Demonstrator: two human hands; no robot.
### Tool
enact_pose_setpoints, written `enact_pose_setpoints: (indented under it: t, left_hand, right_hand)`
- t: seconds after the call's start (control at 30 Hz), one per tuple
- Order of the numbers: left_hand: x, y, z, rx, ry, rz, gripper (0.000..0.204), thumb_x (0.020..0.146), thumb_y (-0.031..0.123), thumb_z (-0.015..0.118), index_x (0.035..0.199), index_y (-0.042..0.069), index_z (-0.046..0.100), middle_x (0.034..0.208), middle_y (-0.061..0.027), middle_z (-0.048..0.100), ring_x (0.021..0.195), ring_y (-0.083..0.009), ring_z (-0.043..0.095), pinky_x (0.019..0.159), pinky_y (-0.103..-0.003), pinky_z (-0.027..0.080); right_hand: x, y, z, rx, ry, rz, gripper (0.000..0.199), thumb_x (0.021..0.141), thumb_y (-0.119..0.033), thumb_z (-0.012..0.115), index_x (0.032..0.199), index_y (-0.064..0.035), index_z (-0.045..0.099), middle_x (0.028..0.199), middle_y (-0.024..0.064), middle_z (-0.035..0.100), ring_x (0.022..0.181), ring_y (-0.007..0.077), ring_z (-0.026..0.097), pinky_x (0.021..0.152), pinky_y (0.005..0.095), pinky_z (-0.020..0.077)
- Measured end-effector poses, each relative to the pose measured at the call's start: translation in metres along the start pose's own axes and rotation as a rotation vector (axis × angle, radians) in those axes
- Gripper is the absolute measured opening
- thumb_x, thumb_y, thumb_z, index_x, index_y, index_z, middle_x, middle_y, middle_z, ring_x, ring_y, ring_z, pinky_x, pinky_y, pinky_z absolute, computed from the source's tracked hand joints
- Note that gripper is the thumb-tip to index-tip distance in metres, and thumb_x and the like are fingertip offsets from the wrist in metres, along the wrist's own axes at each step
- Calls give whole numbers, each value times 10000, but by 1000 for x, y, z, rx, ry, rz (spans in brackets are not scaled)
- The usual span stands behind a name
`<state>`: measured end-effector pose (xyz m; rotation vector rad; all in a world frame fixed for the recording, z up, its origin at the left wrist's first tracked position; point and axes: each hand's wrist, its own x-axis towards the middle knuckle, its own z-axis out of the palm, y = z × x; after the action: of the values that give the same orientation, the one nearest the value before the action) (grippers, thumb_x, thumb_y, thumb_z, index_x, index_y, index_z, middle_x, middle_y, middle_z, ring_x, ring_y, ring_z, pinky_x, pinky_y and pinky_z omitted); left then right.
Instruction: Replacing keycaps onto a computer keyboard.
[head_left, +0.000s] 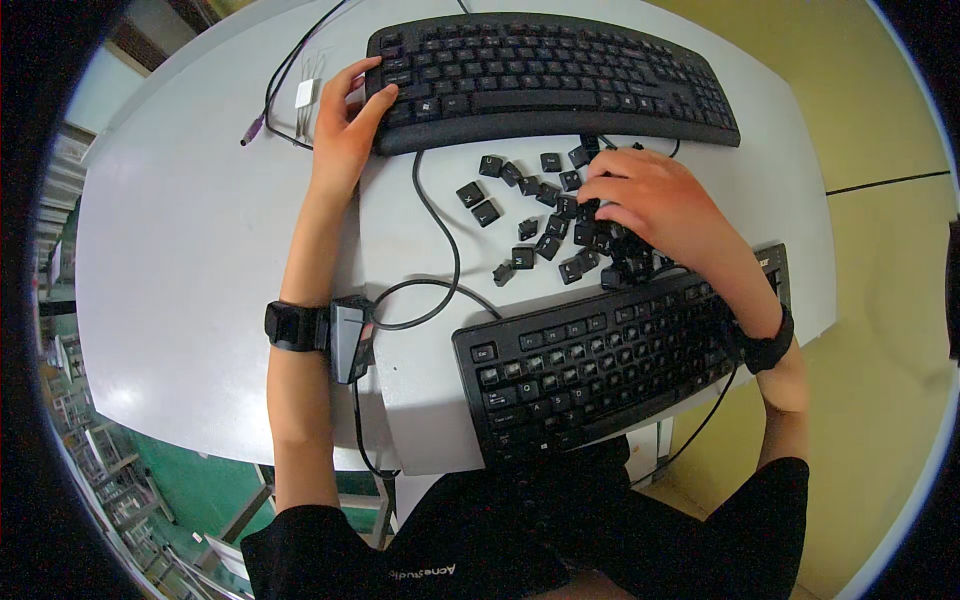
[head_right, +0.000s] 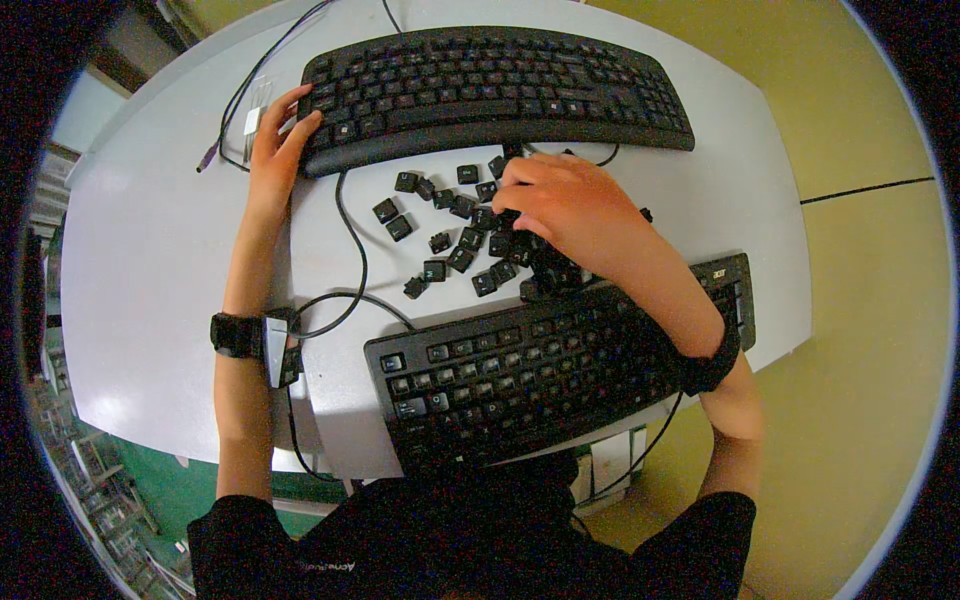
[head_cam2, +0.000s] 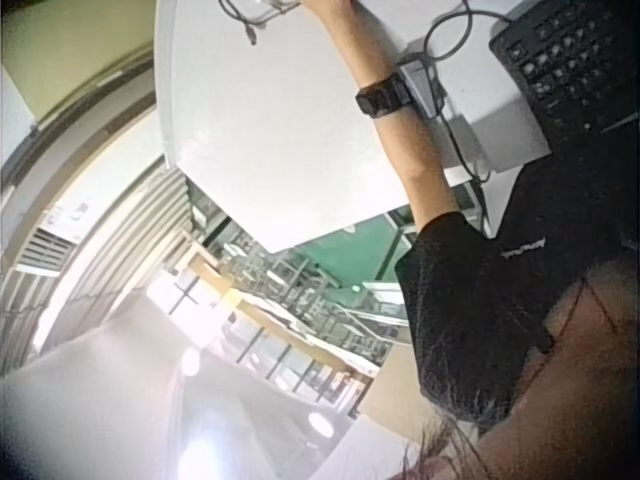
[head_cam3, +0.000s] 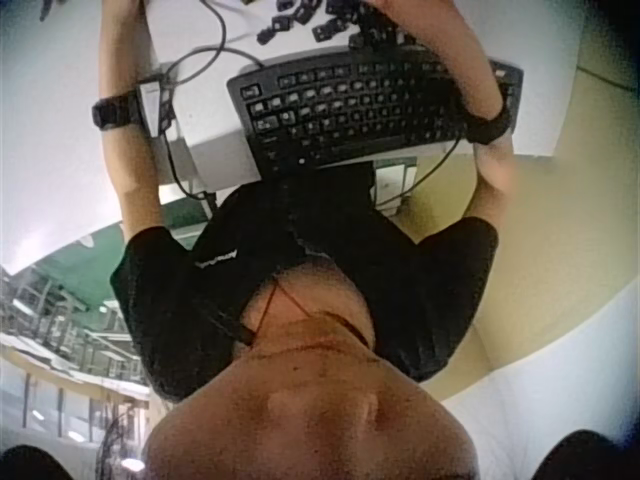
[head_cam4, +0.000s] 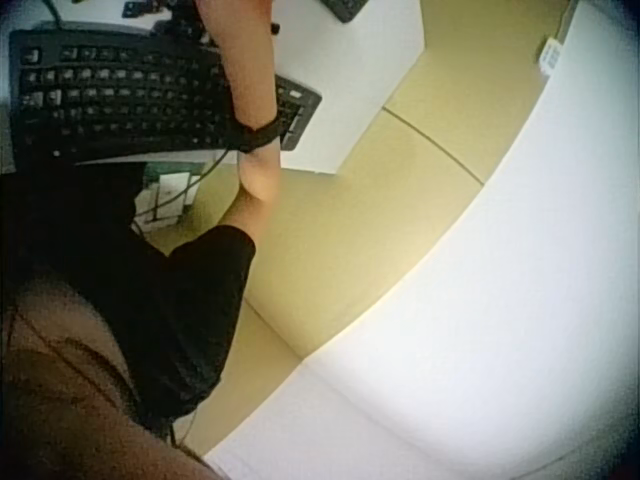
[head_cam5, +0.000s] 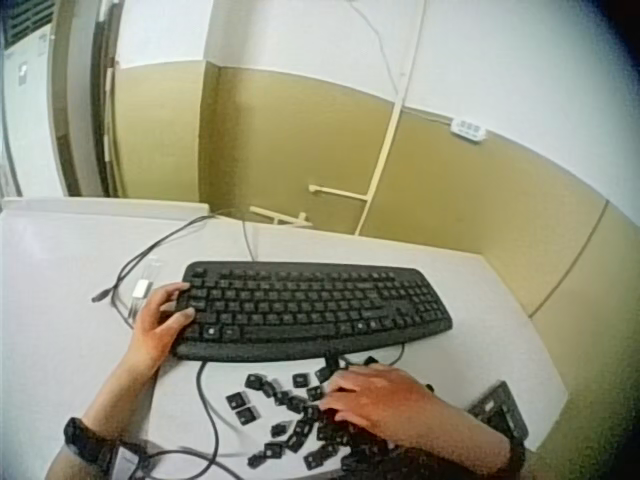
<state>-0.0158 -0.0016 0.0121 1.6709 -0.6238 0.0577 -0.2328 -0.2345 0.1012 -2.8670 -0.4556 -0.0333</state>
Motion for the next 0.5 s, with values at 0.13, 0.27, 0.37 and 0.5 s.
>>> enact_pose_setpoints:
  t: [0.13, 0.27, 0.37, 0.5]
  left_hand:
    - [0, 1, -1, -21, -6, -15, 384, 821, 182, 662, 1182, 111, 555, 1173, -136, 476, 947, -167, 523, 786, -265, 435]
    - [0, 3, 1, -48, -20, -41, 380, 818, 187, 664, 1175, 109, 560, 1178, -126, 477, 959, -166, 512, 776, -263, 432]
    - [1, 1, 1, -22, -16, -25, 376, 816, 191, 663, 1169, 108, 564, 1175, -113, 480, 972, -168, 499, 779, -263, 427]
    - [1, -6, -2, 41, 6, 40, 370, 814, 194, 661, 1162, 106, 569, 1165, -101, 484, 978, -171, 485, 793, -266, 419]
  right_hand:
    - [0, 4, 0, -16, -66, -34, 171, 756, -122, 627, 925, -109, 603, 944, 51, 564, 913, 266, 552, 797, 379, 440]
    - [-5, 7, -2, 3, -88, -52, 204, 763, -128, 622, 964, -103, 594, 948, 51, 565, 928, 264, 545, 801, 373, 437]
    - [-7, 5, -1, -21, -83, -51, 219, 764, -132, 624, 977, -103, 587, 959, 51, 558, 930, 265, 543, 802, 372, 436]
    - [-5, 3, 3, -49, -32, -42, 229, 749, -149, 642, 963, -95, 582, 971, 53, 542, 917, 267, 541, 799, 375, 436]
